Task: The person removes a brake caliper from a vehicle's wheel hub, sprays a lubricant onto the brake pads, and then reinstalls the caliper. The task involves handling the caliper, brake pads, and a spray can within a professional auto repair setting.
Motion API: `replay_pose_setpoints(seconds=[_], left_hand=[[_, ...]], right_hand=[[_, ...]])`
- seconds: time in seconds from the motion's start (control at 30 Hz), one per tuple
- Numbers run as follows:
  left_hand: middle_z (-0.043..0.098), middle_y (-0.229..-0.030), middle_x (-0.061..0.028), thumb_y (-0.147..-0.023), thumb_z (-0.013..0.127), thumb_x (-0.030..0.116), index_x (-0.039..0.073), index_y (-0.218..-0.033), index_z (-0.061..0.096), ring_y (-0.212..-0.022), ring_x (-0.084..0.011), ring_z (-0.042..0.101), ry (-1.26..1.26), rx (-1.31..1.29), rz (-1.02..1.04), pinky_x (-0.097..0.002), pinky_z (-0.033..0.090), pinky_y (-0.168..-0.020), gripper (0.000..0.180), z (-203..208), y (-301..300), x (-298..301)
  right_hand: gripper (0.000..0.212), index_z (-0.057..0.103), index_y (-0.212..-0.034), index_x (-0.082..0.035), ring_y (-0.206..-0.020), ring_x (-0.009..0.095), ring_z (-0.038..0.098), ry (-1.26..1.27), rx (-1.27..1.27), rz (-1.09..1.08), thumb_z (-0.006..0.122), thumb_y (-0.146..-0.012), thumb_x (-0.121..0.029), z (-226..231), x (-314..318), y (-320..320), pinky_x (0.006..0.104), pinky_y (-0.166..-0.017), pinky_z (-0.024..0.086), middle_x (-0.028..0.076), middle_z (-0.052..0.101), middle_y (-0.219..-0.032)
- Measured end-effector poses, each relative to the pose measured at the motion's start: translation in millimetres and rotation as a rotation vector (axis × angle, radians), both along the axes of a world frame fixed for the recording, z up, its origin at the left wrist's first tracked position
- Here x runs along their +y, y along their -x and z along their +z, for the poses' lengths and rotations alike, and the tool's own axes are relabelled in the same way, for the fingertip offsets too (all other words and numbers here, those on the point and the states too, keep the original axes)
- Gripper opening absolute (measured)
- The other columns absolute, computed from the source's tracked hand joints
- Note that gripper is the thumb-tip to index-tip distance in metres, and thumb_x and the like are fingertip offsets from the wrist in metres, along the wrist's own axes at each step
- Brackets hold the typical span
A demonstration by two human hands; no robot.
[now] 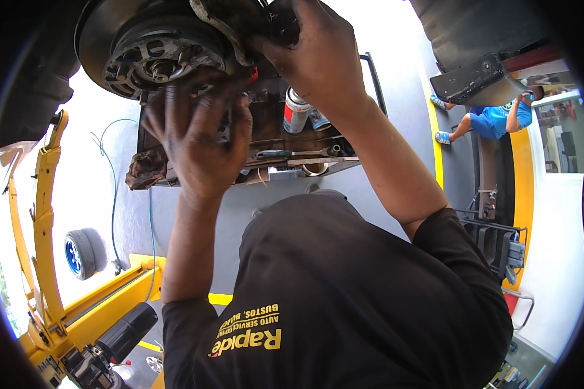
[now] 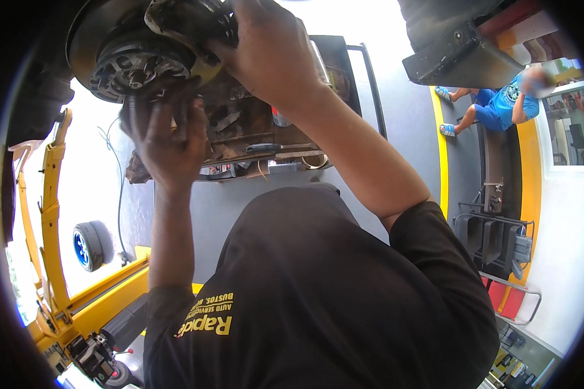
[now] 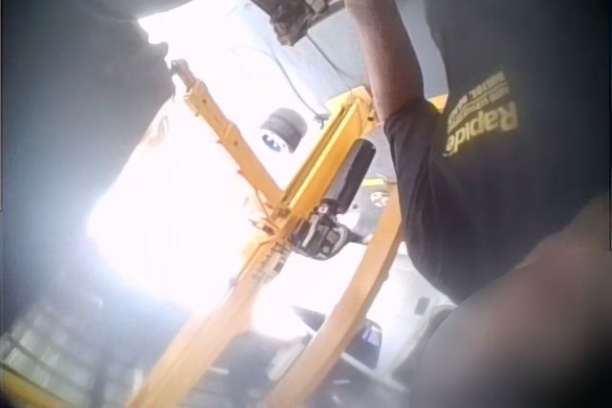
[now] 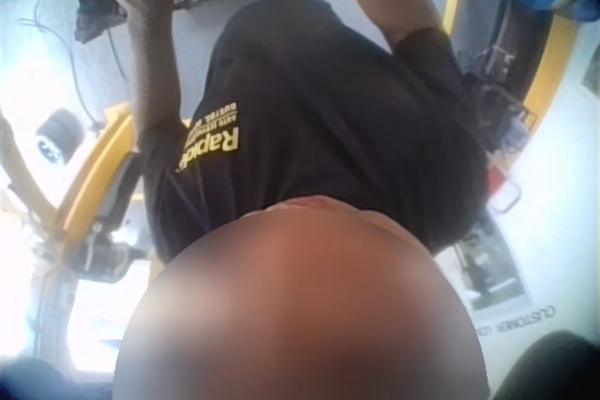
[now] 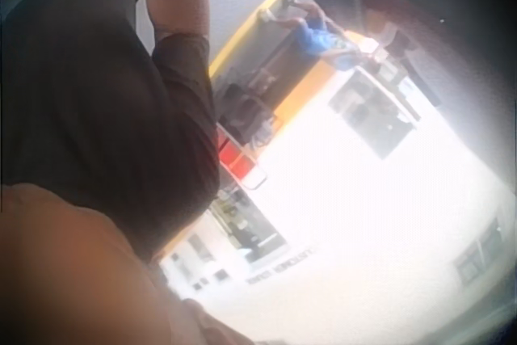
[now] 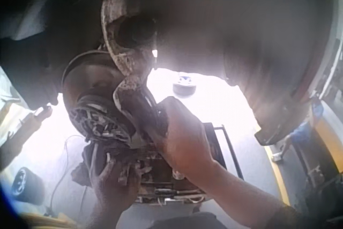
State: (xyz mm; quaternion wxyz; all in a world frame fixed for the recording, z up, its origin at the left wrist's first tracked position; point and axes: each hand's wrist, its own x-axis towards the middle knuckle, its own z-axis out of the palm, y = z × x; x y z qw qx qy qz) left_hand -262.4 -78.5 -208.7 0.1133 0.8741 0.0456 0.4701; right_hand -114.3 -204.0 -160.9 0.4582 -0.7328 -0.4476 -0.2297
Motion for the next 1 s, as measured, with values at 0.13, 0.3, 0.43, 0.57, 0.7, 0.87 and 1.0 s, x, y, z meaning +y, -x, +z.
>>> replay_pose_setpoints(seconds=[0.13,0.3,0.43,0.57,0.7,0.87,1.0], left_hand=[[0.067,-0.112,-0.0005,-0.085,0.075,0.019,0.019,-0.107,0.077,-0.108,-0.0284,0.058,0.07,0.065,-0.014,-0.0463,0.037,-0.102,0.023,-28,5,-11],[0.067,-0.11,-0.0038,-0.086,0.074,0.02,0.014,-0.107,0.075,-0.107,-0.031,0.058,0.09,0.098,-0.017,-0.0458,0.04,-0.097,0.022,-40,0,-2],[0.068,-0.107,-0.0044,-0.086,0.074,0.02,0.013,-0.107,0.075,-0.106,-0.0301,0.058,0.16,0.11,-0.061,-0.045,0.04,-0.093,0.023,-42,-1,-1],[0.072,-0.104,-0.0058,-0.09,0.074,0.019,0.011,-0.108,0.075,-0.103,-0.0306,0.063,0.245,0.166,-0.096,-0.0426,0.044,-0.095,0.02,-43,-8,-7],[0.073,-0.099,-0.0088,-0.091,0.074,0.019,0.008,-0.11,0.074,-0.096,-0.0312,0.065,0.342,0.151,-0.179,-0.0422,0.046,-0.091,0.022,-44,-19,-10],[0.074,-0.094,-0.011,-0.092,0.073,0.017,0.004,-0.118,0.072,-0.09,-0.0317,0.068,0.392,0.141,-0.251,-0.0414,0.049,-0.088,0.029,-46,-31,-11],[0.074,-0.098,-0.0082,-0.09,0.072,0.019,0.008,-0.123,0.069,-0.097,-0.0329,0.068,0.521,0.091,-0.306,-0.0443,0.048,-0.09,0.035,-48,-36,-13]], right_hand=[[0.034,0.058,-0.103,-0.004,-0.083,0.04,0.067,0.06,0.038,-0.095,0.082,-0.08,-0.01,-1,4,8,0.0473,-0.073,0.053,0.018,0.067,-0.091],[0.031,0.058,-0.1,-0.003,-0.082,0.041,0.067,0.007,0.078,-0.072,0.081,-0.079,-0.006,-4,8,9,0.0473,-0.073,0.053,0.02,0.067,-0.089],[0.03,0.058,-0.101,-0.002,-0.08,0.041,0.067,-0.03,0.007,0.013,0.079,-0.08,-0.004,-3,9,7,0.0465,-0.071,0.052,0.021,0.066,-0.087],[0.028,0.056,-0.098,-0.001,-0.077,0.041,0.065,0.017,-0.001,-0.049,0.078,-0.081,-0.003,-2,9,10,0.0463,-0.069,0.051,0.02,0.064,-0.084],[0.027,0.054,-0.097,-0.001,-0.075,0.04,0.063,0.039,0.03,-0.061,0.076,-0.082,-0.001,5,9,17,0.0457,-0.068,0.049,0.02,0.061,-0.082],[0.026,0.053,-0.098,-0.002,-0.074,0.04,0.06,0.046,-0.027,-0.092,0.074,-0.084,0.001,4,12,19,0.0453,-0.066,0.048,0.019,0.059,-0.082],[0.025,0.052,-0.098,-0.001,-0.074,0.04,0.06,0.012,-0.12,-0.116,0.073,-0.084,0.002,-7,21,11,0.0459,-0.066,0.047,0.019,0.058,-0.083]])
